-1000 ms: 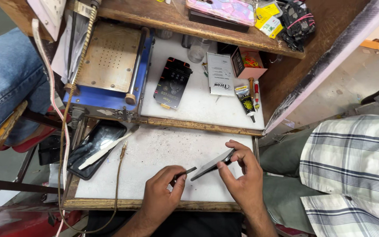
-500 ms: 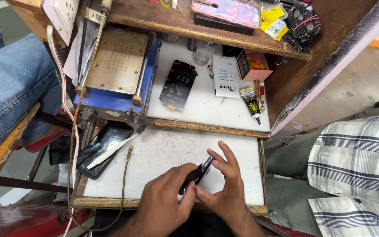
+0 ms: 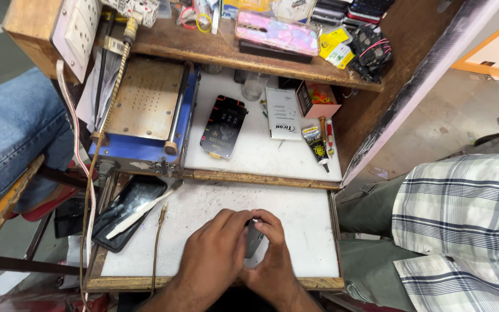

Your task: The person removes a rubber band from a blue smartphone and places it on a shelf. They then pick up a black smartphone, remove its back cover, and extract the battery. The person places the battery on the workbench and sets the phone aside.

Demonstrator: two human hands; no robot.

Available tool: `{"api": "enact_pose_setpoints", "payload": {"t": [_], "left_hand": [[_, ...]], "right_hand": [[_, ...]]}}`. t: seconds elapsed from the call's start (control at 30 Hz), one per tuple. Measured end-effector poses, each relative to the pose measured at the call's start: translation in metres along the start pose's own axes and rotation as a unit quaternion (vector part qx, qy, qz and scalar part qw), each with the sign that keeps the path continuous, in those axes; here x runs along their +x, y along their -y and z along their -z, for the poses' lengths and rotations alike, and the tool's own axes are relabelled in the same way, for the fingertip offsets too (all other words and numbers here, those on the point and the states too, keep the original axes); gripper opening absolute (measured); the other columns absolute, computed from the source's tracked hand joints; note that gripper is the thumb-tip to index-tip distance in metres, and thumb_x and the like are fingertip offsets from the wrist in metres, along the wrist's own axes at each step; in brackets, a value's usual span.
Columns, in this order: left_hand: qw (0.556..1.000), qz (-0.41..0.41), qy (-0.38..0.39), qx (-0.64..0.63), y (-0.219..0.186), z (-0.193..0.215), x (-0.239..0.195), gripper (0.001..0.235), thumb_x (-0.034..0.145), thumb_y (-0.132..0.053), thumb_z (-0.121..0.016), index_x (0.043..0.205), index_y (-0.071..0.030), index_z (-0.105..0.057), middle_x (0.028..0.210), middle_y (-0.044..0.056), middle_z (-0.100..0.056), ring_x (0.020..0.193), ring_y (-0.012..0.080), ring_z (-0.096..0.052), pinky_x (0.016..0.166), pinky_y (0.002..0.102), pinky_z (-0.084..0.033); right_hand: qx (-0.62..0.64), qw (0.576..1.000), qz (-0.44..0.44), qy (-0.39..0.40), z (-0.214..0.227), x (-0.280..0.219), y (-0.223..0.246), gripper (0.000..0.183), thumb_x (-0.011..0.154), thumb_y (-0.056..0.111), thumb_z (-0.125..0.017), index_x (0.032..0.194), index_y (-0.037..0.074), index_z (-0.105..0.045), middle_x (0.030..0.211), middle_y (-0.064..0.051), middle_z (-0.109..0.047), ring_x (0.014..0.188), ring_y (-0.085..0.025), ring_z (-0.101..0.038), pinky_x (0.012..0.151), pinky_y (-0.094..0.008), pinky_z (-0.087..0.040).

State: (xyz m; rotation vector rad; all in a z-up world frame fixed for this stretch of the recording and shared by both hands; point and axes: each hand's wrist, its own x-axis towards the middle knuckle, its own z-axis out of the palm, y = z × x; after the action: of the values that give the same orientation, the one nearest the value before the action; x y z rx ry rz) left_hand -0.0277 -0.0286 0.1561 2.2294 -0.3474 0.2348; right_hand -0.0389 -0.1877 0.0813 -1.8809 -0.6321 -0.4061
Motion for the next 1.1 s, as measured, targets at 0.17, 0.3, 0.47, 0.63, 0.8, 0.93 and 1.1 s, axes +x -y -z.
{"api": "enact_pose_setpoints", "payload": {"t": [0.17, 0.3, 0.47, 0.63, 0.8, 0.93, 1.1], "left_hand": [[0.998, 0.047, -0.003, -0.034, 0.020, 0.015, -0.013, 0.024, 0.087, -0.009, -0.070, 0.111, -0.010, -0.069, 0.095, 0.011, -0.071, 0.082, 0.0335, -0.074, 0.068, 0.040, -0.060], [0.994, 0.089, 0.024, -0.066, 0.041, 0.017, -0.026, 0.022, 0.089, -0.010, -0.069, 0.111, -0.010, -0.069, 0.097, 0.009, -0.073, 0.085, 0.0303, -0.076, 0.069, 0.038, -0.062], [0.990, 0.122, 0.057, -0.037, 0.057, 0.010, -0.037, 0.023, 0.090, -0.013, -0.068, 0.112, -0.012, -0.070, 0.101, 0.007, -0.074, 0.083, 0.0274, -0.077, 0.068, 0.037, -0.062], [0.976, 0.117, 0.160, 0.087, 0.067, -0.001, -0.032, 0.025, 0.094, -0.013, -0.065, 0.118, -0.017, -0.069, 0.098, 0.002, -0.070, 0.082, 0.0208, -0.076, 0.070, 0.034, -0.063], [0.979, 0.022, 0.145, 0.141, 0.068, -0.003, -0.030, 0.033, 0.083, -0.001, -0.067, 0.114, -0.013, -0.071, 0.094, 0.006, -0.068, 0.079, 0.0227, -0.073, 0.065, 0.036, -0.061], [0.977, -0.026, 0.136, 0.163, 0.058, -0.011, -0.021, 0.032, 0.076, 0.002, -0.070, 0.106, -0.008, -0.069, 0.092, 0.008, -0.066, 0.078, 0.0241, -0.071, 0.064, 0.037, -0.060], [0.973, -0.063, 0.131, 0.182, 0.047, -0.022, -0.009, 0.035, 0.070, 0.002, -0.073, 0.103, -0.008, -0.068, 0.089, 0.007, -0.063, 0.080, 0.0237, -0.068, 0.063, 0.038, -0.058]], "right_hand": [[-0.171, 0.980, -0.083, 0.062, -0.001, -0.005, -0.005, 0.092, 0.064, 0.015, -0.093, 0.140, 0.010, -0.041, 0.132, -0.018, -0.056, 0.122, -0.038, -0.057, 0.104, -0.048, -0.047], [-0.241, 0.965, -0.021, 0.098, 0.009, -0.003, -0.014, 0.081, 0.068, 0.017, -0.089, 0.138, 0.011, -0.049, 0.130, -0.010, -0.059, 0.123, -0.032, -0.057, 0.106, -0.050, -0.044], [-0.356, 0.909, 0.053, 0.211, 0.034, 0.011, -0.024, 0.077, 0.071, 0.019, -0.087, 0.139, 0.018, -0.051, 0.131, -0.006, -0.059, 0.120, -0.029, -0.053, 0.103, -0.056, -0.037], [-0.275, 0.933, -0.007, 0.231, 0.033, 0.005, -0.033, 0.069, 0.080, 0.012, -0.082, 0.142, 0.015, -0.051, 0.137, -0.014, -0.056, 0.132, -0.036, -0.048, 0.110, -0.052, -0.039], [-0.174, 0.978, -0.104, 0.049, 0.026, -0.022, -0.040, 0.060, 0.084, -0.002, -0.069, 0.138, 0.002, -0.044, 0.143, -0.022, -0.054, 0.148, -0.044, -0.039, 0.118, -0.052, -0.039], [-0.160, 0.981, -0.107, 0.029, 0.022, -0.035, -0.046, 0.054, 0.082, -0.007, -0.062, 0.132, 0.002, -0.045, 0.143, -0.023, -0.055, 0.148, -0.045, -0.040, 0.119, -0.052, -0.039], [-0.159, 0.983, -0.093, 0.020, 0.021, -0.036, -0.047, 0.051, 0.082, -0.006, -0.064, 0.129, 0.003, -0.047, 0.140, -0.021, -0.056, 0.147, -0.046, -0.042, 0.118, -0.052, -0.041]]}}
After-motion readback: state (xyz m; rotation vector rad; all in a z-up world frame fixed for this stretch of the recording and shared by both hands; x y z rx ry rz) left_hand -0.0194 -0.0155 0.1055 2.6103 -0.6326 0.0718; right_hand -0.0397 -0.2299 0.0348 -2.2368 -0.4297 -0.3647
